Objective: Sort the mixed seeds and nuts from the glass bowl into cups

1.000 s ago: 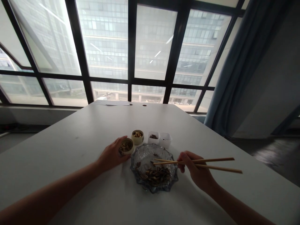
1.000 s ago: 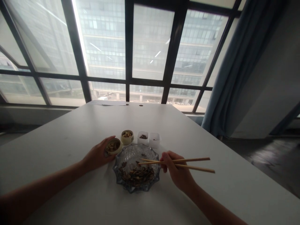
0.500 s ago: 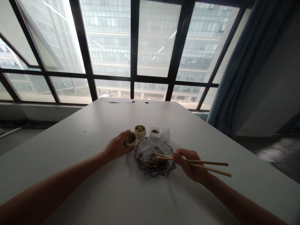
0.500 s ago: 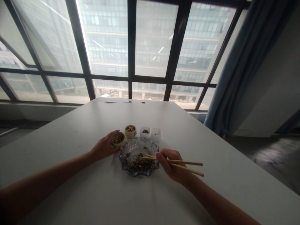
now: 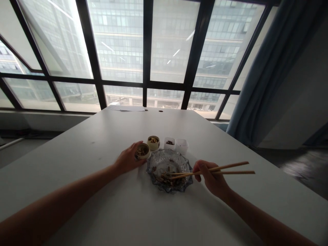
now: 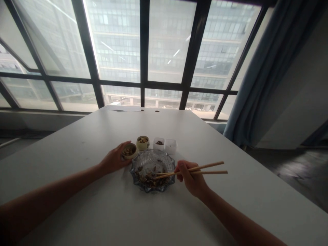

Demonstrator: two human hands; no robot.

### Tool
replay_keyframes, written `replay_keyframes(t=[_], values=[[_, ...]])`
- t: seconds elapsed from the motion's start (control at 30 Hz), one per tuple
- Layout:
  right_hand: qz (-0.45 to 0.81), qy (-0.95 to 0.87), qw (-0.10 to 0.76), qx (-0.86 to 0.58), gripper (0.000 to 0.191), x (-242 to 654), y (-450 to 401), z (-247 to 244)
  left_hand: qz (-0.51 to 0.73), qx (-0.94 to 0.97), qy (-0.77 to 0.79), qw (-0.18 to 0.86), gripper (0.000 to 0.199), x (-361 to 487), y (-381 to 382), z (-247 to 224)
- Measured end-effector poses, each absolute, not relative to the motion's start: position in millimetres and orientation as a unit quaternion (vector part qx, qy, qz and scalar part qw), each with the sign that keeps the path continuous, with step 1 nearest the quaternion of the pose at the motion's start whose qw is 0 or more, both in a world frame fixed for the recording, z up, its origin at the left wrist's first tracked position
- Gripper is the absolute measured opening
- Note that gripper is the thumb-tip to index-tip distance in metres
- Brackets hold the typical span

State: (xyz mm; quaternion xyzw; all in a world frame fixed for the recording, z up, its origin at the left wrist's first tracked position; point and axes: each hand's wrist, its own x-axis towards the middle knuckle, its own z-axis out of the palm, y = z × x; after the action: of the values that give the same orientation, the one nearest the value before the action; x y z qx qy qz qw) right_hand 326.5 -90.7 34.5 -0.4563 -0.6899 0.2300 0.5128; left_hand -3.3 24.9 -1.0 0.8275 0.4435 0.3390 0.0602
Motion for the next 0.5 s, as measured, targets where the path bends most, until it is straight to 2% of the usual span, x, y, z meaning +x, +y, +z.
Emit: replay_keyframes(t=[0.23,0.5], values=[[0.233,-0.614,0.581,-0.481,0.062,323.9,-87.0,32.3,0.346,0.828,0.439,0.054,0.073,-2.5,24.5,-0.9],[0.217,-0.653,0.521,-0.505,0.062,324.2,-88.4,31.6,0.340,0.828,0.442,0.057,0.075,-3.3,25.9,-2.1]])
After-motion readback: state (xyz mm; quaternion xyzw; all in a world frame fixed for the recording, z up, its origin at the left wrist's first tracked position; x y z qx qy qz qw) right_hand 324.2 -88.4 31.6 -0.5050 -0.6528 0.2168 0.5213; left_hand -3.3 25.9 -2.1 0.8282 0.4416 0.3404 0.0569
